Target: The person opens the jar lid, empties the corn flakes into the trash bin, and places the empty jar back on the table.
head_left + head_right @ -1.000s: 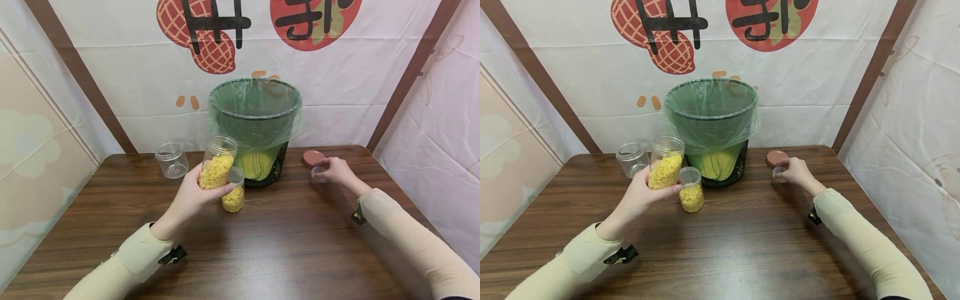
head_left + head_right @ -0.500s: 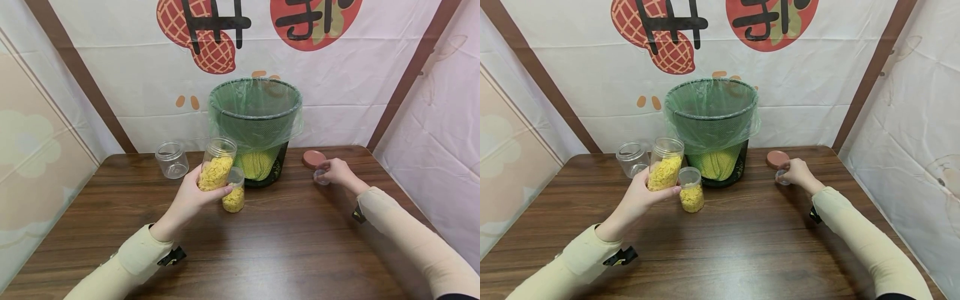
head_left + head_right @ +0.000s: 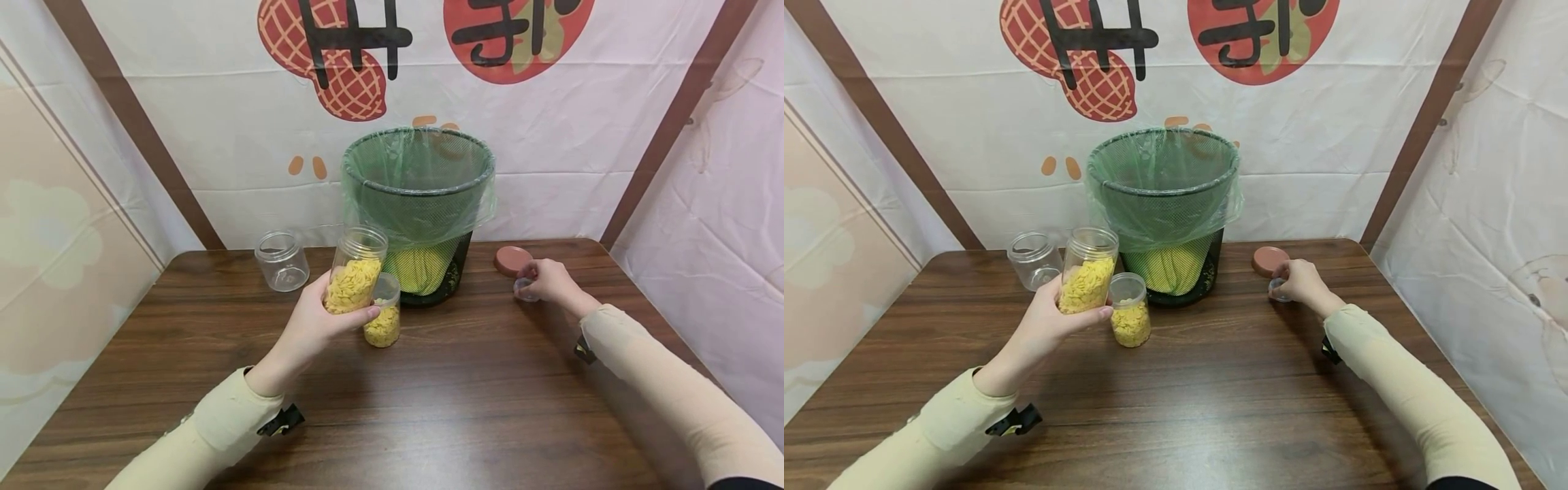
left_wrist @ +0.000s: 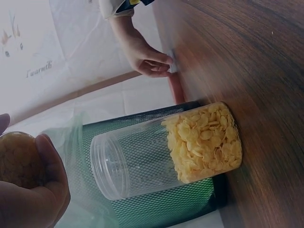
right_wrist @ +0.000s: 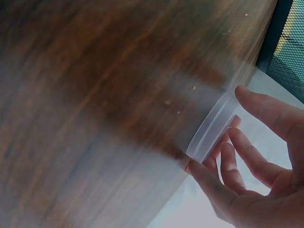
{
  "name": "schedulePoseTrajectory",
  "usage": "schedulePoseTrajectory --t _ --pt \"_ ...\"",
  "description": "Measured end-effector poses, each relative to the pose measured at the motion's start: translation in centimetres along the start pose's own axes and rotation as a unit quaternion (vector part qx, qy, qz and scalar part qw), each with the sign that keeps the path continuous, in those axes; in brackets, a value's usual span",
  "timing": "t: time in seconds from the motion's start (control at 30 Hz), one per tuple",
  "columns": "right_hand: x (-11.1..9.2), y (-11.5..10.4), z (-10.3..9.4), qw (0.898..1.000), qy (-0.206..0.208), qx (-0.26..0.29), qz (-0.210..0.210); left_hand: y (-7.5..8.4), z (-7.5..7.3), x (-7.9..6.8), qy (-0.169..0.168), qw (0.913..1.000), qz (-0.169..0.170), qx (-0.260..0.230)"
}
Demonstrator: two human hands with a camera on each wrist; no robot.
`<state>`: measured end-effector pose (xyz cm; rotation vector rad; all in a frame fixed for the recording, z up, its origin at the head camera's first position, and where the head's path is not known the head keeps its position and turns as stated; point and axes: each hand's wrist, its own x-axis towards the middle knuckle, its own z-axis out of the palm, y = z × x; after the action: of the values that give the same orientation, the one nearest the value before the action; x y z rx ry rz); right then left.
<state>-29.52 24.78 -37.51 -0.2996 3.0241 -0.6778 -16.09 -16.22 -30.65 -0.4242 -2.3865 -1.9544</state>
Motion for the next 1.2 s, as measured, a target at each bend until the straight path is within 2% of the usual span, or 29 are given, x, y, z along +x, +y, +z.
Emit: schedulePoseTrajectory --t 0.23,0.47,1.2 --pt "0.22 0.19 0.25 0.999 0.029 -0.013 -0.023 -0.18 -0.09 0.04 0.005 0.9999 -0.001 -0.010" --pt "0.24 0.09 0.36 0.998 0.047 -0.002 -0.030 -0.29 -0.10 0.13 0.004 0.9999 -0.001 -0.010" --pt "0.68 0.20 0.85 0.998 0.046 0.004 -0.035 -0.50 -0.08 0.11 0.007 0.9998 -0.011 -0.013"
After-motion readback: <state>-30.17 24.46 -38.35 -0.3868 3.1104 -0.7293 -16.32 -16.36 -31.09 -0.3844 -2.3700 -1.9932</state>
